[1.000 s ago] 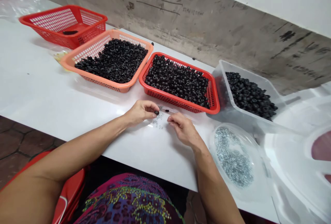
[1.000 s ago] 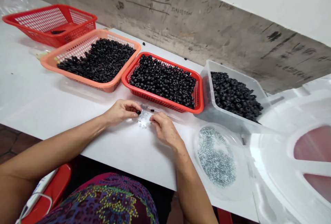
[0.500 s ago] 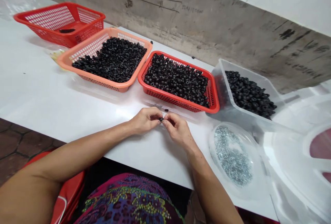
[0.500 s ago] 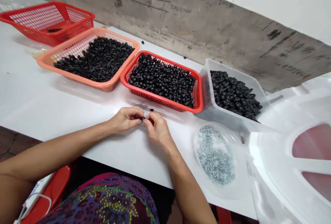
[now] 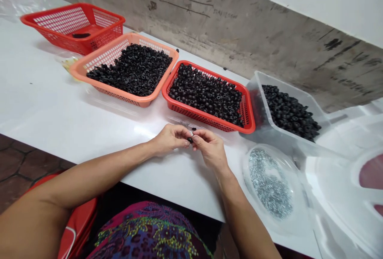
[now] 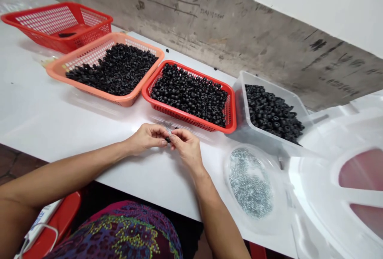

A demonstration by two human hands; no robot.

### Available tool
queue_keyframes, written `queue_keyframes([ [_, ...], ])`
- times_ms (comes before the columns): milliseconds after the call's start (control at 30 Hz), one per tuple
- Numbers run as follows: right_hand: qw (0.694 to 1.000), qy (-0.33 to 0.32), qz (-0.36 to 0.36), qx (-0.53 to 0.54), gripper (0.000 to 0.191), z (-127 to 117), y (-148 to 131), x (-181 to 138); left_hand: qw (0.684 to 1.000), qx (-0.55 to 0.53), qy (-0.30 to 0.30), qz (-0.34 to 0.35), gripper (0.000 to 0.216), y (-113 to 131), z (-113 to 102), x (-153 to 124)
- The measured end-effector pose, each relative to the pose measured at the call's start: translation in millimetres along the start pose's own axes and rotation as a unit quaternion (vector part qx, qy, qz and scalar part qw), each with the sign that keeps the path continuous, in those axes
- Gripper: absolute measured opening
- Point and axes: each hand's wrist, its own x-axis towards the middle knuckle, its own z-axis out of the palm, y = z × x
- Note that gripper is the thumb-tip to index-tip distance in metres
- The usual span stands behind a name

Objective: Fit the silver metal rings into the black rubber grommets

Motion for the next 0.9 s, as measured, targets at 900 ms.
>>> queue_keyframes([
  [900, 0.999, 0.044, -0.02, -0.025, 0.02, -0.8, -7.5, -4.5, 0.997, -0.018, 0.051, -0.05, 0.02, -1.2, -3.7, 1.6],
])
